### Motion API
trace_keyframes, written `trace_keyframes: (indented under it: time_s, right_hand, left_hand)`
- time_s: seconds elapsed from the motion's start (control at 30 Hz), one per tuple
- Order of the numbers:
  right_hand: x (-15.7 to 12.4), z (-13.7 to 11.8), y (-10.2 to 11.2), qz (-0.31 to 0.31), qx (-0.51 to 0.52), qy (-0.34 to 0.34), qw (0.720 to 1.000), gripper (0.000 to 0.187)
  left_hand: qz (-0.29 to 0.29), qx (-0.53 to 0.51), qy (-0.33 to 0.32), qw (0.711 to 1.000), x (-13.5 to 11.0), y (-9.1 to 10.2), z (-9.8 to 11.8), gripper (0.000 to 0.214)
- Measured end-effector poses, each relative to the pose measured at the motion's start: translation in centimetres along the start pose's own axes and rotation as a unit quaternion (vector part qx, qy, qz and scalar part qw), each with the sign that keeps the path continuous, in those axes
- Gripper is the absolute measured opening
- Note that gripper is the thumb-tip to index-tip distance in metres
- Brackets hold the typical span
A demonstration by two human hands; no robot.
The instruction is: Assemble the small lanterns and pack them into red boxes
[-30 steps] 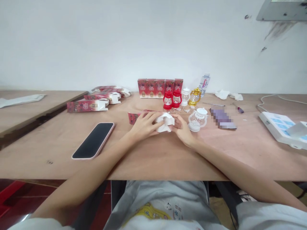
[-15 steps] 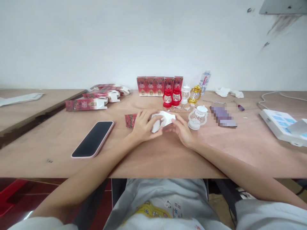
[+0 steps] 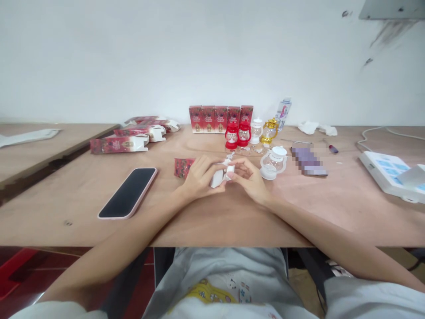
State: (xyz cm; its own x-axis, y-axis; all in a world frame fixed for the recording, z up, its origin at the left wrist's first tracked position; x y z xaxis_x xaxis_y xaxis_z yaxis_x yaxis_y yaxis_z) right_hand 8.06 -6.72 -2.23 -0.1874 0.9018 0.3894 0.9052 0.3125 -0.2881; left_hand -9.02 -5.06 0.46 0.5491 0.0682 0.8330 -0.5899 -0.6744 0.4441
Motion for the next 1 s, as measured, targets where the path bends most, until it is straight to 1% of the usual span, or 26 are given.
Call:
trace_keyframes:
  time_s: [0.1,0.2,0.33,0.47,0.57,0.63,0.7,0.73,0.77,0.8,0.83,0.9,0.93,0.97,1.0]
  right_hand:
    - [-0.1,-0.1,0.0,0.004,-0.018,-0.007,1.000,0.032]
    - [-0.2,-0.3,-0.2,0.012,-0.043,-0.007,0.999,0.033]
    - [-0.3,-0.4,-0.4,0.028,-0.063,-0.009,0.998,0.036]
    - [-0.3,-0.4,-0.5,0.031,-0.047,-0.007,0.998,0.043]
    - [-0.2,-0.2,-0.3,0.005,-0.023,-0.023,0.999,0.059]
    - [-0.2,0.0,-0.2,-0.037,-0.003,-0.041,0.998,0.068]
    - [-0.1,0.2,-0.2,-0.071,0.010,-0.045,0.996,0.064]
    - [-0.1,0.3,-0.2,-0.076,0.010,-0.039,0.996,0.061]
    - [0.0,0.4,-0.2,-0.071,0.005,-0.027,0.997,0.058]
    - [0.0,0.5,-0.1,-0.059,-0.007,-0.009,0.998,0.058]
    - [0.0,0.5,0.0,-0.043,-0.029,0.017,0.999,0.057]
    - [0.0,0.4,0.2,-0.027,-0.117,0.086,0.989,0.051]
    - [-0.1,0.3,0.4,-0.036,-0.179,0.121,0.976,0.043]
    - [-0.1,0.2,0.5,-0.057,-0.244,0.150,0.956,0.034]
    - [-0.2,0.1,0.6,-0.088,-0.306,0.172,0.932,0.027]
  left_hand:
    - [0.002,-0.024,-0.001,1.000,-0.2,-0.2,-0.1,0.046]
    - [0.011,-0.046,-0.014,0.999,-0.4,-0.6,-0.3,0.051]
    - [0.011,-0.052,-0.022,0.998,-0.5,-0.9,-0.2,0.051]
    - [0.031,-0.048,-0.033,0.998,-0.3,-0.6,0.1,0.050]
    - [0.042,-0.062,-0.043,0.996,-0.3,-0.5,0.4,0.049]
    - [0.049,-0.077,-0.052,0.994,-0.4,-0.5,0.5,0.048]
    - [0.057,-0.094,-0.055,0.992,-0.5,-0.6,0.6,0.050]
    - [0.057,-0.103,-0.051,0.992,-0.5,-0.5,0.6,0.052]
    - [0.051,-0.110,-0.039,0.992,-0.4,-0.5,0.7,0.055]
    - [0.042,-0.111,-0.012,0.993,-0.4,-0.4,0.8,0.058]
    - [0.029,-0.107,0.031,0.993,-0.2,-0.4,0.8,0.061]
    - [0.005,-0.093,0.149,0.984,0.0,-0.3,0.7,0.065]
    - [-0.003,-0.098,0.206,0.974,0.0,-0.3,0.5,0.066]
    - [-0.011,-0.115,0.252,0.961,0.0,-0.3,0.3,0.067]
    - [-0.016,-0.142,0.283,0.948,0.0,-0.4,0.0,0.069]
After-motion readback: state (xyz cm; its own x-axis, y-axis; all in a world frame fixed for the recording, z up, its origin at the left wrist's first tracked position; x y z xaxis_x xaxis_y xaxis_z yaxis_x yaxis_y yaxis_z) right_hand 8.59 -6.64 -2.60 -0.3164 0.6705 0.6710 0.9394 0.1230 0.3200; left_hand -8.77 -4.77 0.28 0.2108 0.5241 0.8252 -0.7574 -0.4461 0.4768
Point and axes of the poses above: each hand's wrist, its own x-axis towards the middle knuckle, its own y-axis out of the back of the hand, z = x × y, the point moved 1 cm from there along x, towards the middle knuckle, and after that the axes turned 9 degrees about x, right-handed, at the moved point
